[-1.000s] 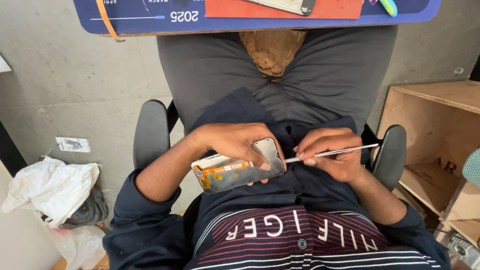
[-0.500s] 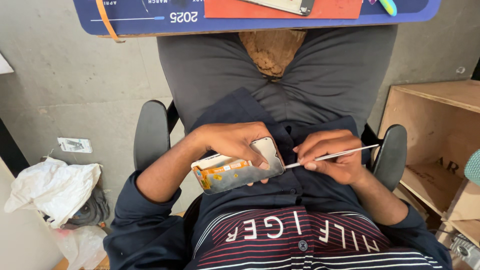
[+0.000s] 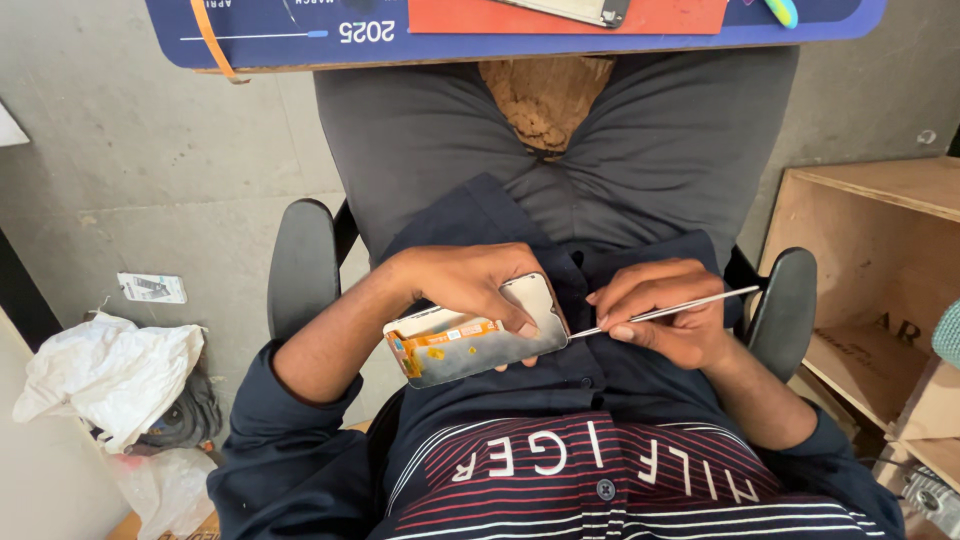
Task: The person uses a metal spudger to pry and separate the screen assembly from the phone's frame. They carefully work along the edges to release adhesive or clips while holding the device in their lap.
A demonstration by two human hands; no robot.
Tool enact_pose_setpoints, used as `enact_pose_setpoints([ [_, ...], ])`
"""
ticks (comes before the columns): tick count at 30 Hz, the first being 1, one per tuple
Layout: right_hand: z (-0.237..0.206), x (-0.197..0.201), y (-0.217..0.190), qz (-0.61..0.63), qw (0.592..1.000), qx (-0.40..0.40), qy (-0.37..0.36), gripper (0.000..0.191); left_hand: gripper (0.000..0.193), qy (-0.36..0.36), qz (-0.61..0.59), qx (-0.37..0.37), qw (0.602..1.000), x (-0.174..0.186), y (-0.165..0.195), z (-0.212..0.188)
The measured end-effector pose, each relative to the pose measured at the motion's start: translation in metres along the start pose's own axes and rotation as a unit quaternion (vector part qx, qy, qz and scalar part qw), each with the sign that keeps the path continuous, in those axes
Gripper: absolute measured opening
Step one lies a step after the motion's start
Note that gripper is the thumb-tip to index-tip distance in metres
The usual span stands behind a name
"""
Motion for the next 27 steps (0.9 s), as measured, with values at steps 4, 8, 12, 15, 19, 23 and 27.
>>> enact_pose_setpoints([
  [4, -0.005, -0.01, 0.002, -0.001, 1.0, 0.002, -0.001, 0.008, 0.036, -0.011, 0.016, -0.006, 1.0, -0.002, -0.008, -0.004],
  [8, -0.011, -0.023, 0.003, 0.004, 1.0, -0.005, 0.006, 0.007, 0.035, -0.002, 0.016, -0.002, 1.0, -0.003, -0.019, -0.009],
  [12, -0.017, -0.03, 0.005, 0.002, 1.0, 0.004, -0.005, 0.008, 0.034, -0.012, 0.02, -0.015, 1.0, -0.005, -0.028, -0.011],
  [15, -0.025, -0.035, 0.007, 0.006, 1.0, 0.001, 0.001, 0.008, 0.034, -0.014, 0.013, -0.013, 1.0, -0.006, -0.037, -0.01],
  [19, -0.033, -0.042, 0.008, -0.006, 1.0, 0.002, 0.013, 0.008, 0.034, -0.016, 0.022, -0.013, 1.0, -0.009, -0.05, -0.009],
  [23, -0.031, -0.047, 0.007, -0.004, 1.0, 0.015, 0.016, 0.009, 0.035, -0.012, -0.006, 0.0, 1.0, -0.006, -0.055, -0.014],
  [27, -0.032, -0.056, 0.005, -0.011, 1.0, 0.011, 0.003, 0.009, 0.036, -0.015, -0.004, 0.0, 1.0, -0.006, -0.063, -0.018],
])
Point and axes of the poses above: each hand's wrist, its own z-axis towards the middle knuckle, its own x-axis out of the back of the hand, y = z × x, the point moved 4 cm from there along z, towards the middle knuckle, and after that the axes turned 12 degrees about -z, right-handed, at the moved point
